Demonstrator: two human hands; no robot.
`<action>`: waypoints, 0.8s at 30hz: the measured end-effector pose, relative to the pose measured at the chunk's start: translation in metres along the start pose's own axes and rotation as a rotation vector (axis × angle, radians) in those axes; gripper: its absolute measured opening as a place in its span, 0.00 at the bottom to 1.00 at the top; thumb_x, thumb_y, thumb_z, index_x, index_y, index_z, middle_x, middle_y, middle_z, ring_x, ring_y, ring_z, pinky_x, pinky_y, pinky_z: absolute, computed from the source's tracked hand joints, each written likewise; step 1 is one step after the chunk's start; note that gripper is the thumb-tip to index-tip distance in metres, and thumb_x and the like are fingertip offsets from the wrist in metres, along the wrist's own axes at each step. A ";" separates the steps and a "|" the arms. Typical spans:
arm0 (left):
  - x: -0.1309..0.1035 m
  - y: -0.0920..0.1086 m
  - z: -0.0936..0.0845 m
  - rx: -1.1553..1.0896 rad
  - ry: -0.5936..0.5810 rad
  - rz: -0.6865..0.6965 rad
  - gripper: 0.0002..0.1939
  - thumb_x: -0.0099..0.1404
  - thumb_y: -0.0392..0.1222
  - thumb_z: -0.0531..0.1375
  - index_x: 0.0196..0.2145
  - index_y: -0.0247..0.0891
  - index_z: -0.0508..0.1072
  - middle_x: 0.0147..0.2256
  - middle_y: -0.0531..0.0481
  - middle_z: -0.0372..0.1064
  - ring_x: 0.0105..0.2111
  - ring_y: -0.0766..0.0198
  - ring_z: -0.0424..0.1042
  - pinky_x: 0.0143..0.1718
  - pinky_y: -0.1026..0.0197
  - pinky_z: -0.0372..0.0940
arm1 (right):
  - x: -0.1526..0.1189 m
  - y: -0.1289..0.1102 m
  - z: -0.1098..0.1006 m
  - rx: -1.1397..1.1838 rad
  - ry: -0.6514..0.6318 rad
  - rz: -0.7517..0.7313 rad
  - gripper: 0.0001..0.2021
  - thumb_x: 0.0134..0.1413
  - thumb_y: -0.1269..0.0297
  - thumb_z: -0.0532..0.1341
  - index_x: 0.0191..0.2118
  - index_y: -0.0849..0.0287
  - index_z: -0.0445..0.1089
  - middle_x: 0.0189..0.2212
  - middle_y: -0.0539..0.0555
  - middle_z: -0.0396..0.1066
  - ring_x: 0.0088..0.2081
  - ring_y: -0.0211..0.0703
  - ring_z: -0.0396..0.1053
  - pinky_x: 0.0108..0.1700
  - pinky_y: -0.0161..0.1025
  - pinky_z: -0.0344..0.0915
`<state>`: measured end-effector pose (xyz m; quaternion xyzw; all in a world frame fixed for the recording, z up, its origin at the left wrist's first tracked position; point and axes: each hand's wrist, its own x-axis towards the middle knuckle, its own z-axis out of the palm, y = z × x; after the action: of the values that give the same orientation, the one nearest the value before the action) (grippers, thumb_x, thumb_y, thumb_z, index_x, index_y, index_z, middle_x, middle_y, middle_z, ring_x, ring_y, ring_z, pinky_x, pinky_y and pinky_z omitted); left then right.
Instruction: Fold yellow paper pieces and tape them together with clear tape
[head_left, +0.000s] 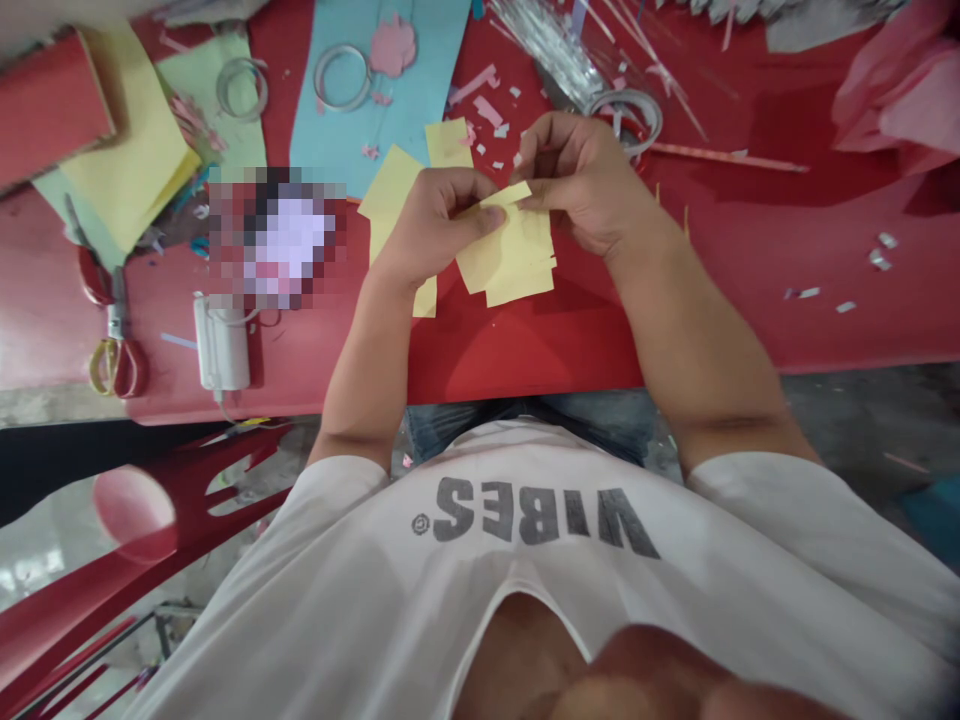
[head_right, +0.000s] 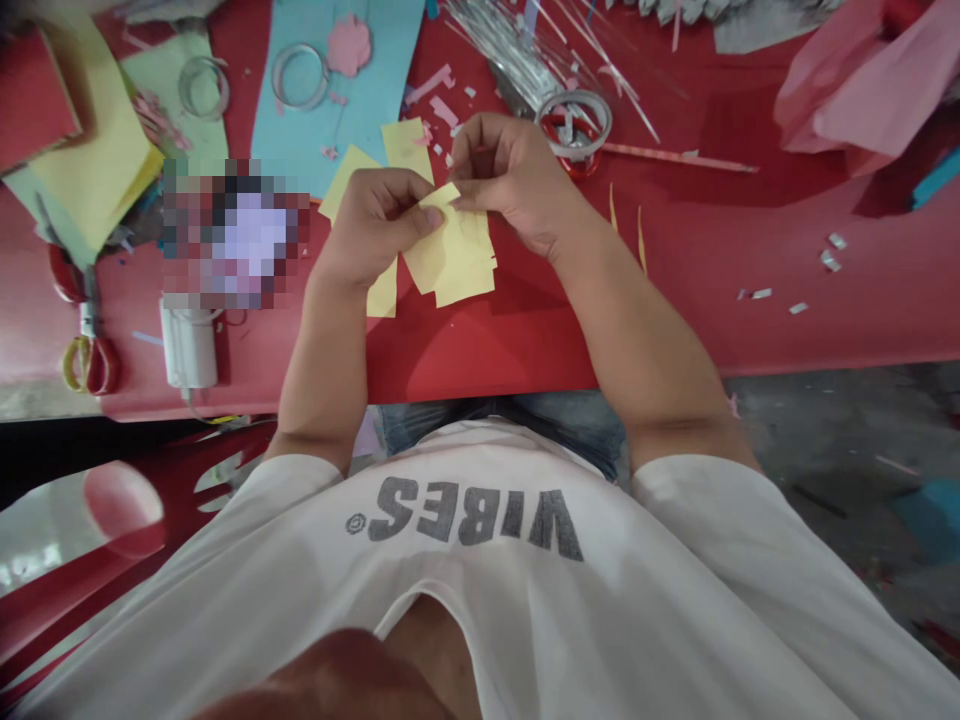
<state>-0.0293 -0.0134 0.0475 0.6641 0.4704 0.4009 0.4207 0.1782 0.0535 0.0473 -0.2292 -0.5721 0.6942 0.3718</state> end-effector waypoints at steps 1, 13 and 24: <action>0.000 -0.001 0.000 0.002 0.011 0.005 0.18 0.67 0.60 0.66 0.32 0.44 0.72 0.26 0.54 0.64 0.27 0.67 0.58 0.27 0.57 0.54 | 0.000 0.001 -0.001 0.006 -0.002 -0.007 0.16 0.38 0.71 0.76 0.34 0.49 0.74 0.32 0.48 0.69 0.35 0.43 0.66 0.39 0.42 0.63; 0.002 -0.003 0.011 0.070 0.087 0.017 0.19 0.66 0.58 0.68 0.27 0.44 0.69 0.21 0.57 0.54 0.26 0.67 0.47 0.26 0.56 0.47 | -0.003 -0.009 0.004 -0.178 0.033 -0.098 0.12 0.45 0.69 0.73 0.33 0.45 0.73 0.33 0.49 0.72 0.36 0.47 0.68 0.38 0.46 0.65; 0.002 0.001 0.011 0.144 0.169 0.055 0.12 0.69 0.45 0.62 0.28 0.45 0.69 0.22 0.55 0.58 0.26 0.65 0.53 0.28 0.55 0.52 | -0.016 -0.029 0.012 -0.693 0.104 -0.339 0.16 0.51 0.68 0.75 0.34 0.34 0.74 0.49 0.46 0.70 0.55 0.58 0.65 0.57 0.57 0.66</action>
<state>-0.0188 -0.0132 0.0451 0.6691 0.5133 0.4321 0.3194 0.1866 0.0360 0.0761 -0.2783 -0.7828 0.3762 0.4101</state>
